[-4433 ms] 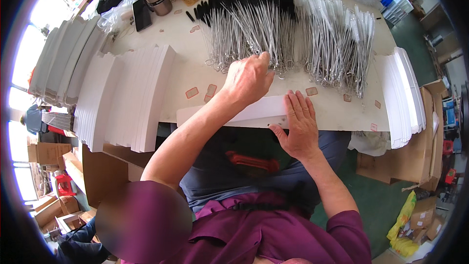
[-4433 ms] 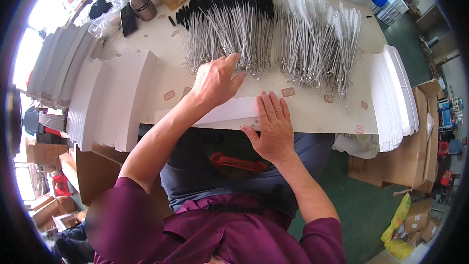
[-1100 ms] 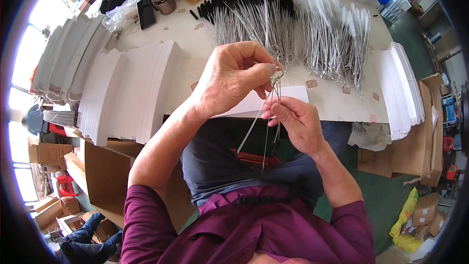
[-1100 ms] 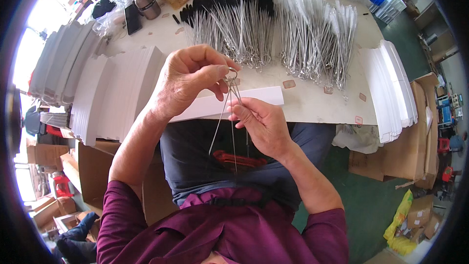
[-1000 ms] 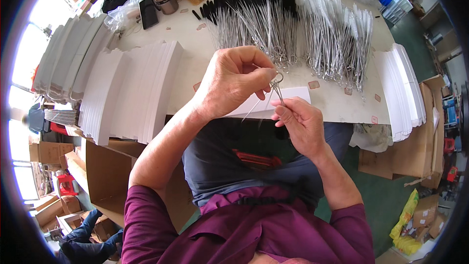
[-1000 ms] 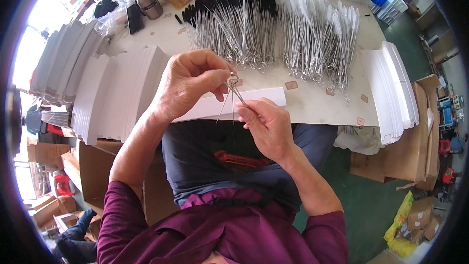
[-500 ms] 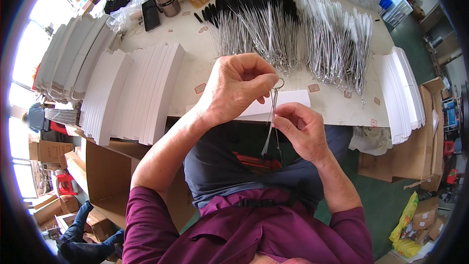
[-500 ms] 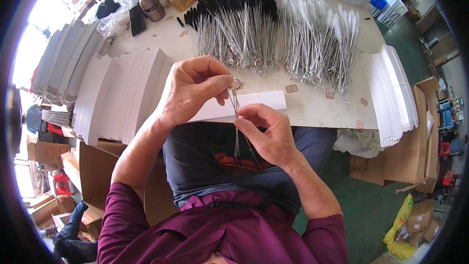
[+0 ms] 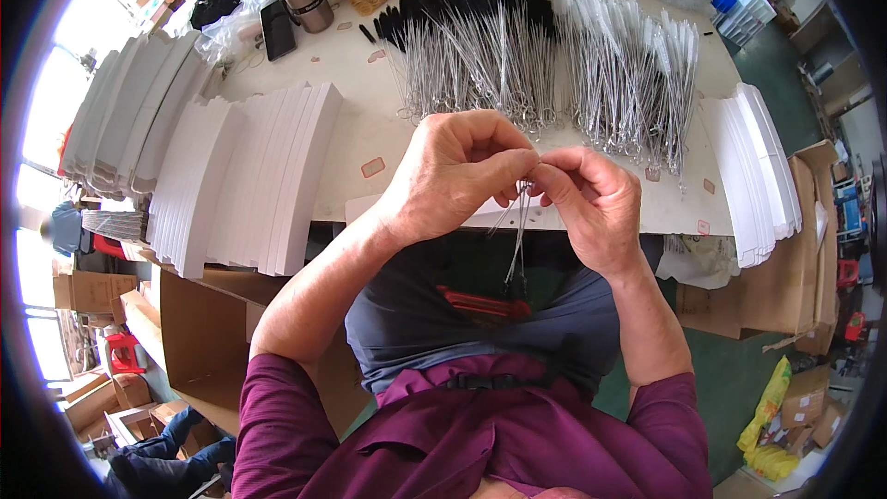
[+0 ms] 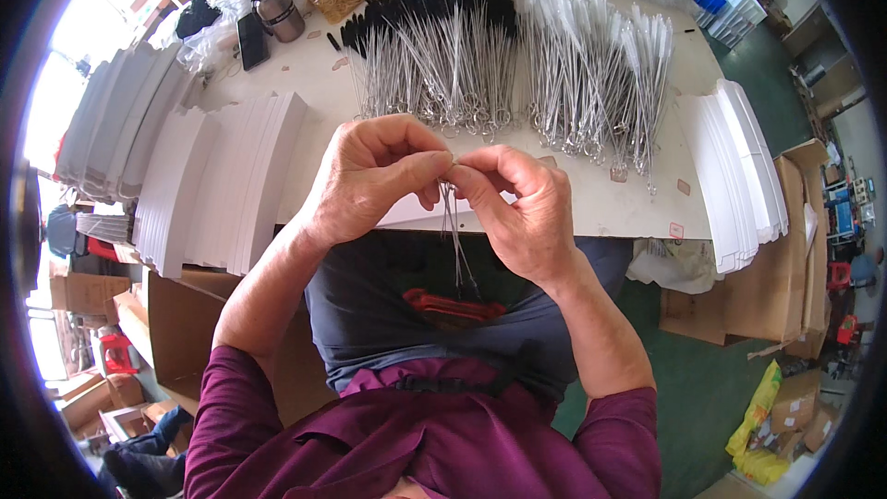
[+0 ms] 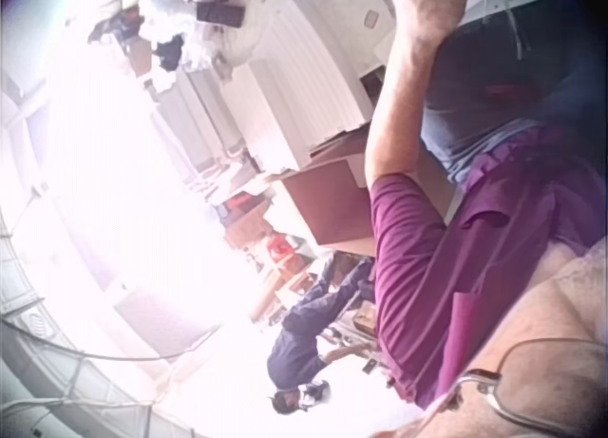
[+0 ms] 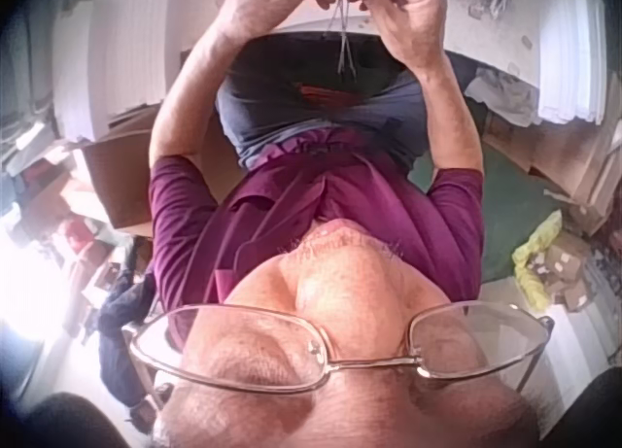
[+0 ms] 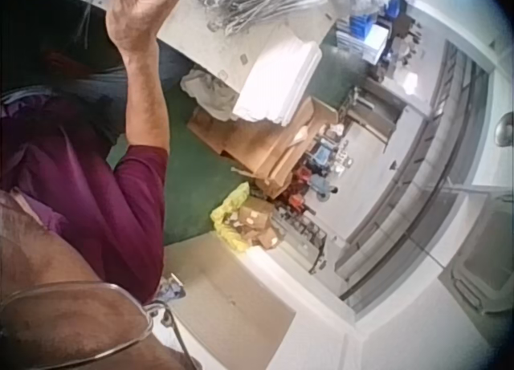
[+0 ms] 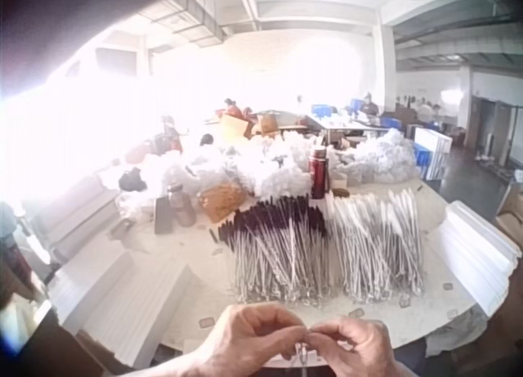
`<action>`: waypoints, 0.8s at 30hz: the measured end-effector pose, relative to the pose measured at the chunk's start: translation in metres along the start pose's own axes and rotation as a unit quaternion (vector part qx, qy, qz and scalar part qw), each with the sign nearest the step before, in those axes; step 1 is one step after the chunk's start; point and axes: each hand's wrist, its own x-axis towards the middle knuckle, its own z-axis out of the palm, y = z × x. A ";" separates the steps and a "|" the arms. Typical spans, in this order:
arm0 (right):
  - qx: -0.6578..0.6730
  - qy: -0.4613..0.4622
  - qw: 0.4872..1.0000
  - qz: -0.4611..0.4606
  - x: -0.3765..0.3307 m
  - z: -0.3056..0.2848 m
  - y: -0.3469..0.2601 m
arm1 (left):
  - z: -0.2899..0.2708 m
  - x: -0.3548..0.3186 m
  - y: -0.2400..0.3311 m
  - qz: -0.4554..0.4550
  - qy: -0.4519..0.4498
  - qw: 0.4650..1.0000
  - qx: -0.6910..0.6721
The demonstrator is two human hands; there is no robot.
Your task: Packaging sets of cleaning brushes into white cardboard boxes.
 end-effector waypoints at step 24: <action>-0.076 0.030 0.995 -0.054 -0.001 -0.004 0.004 | 0.016 -0.019 -0.037 0.101 0.084 0.977 0.166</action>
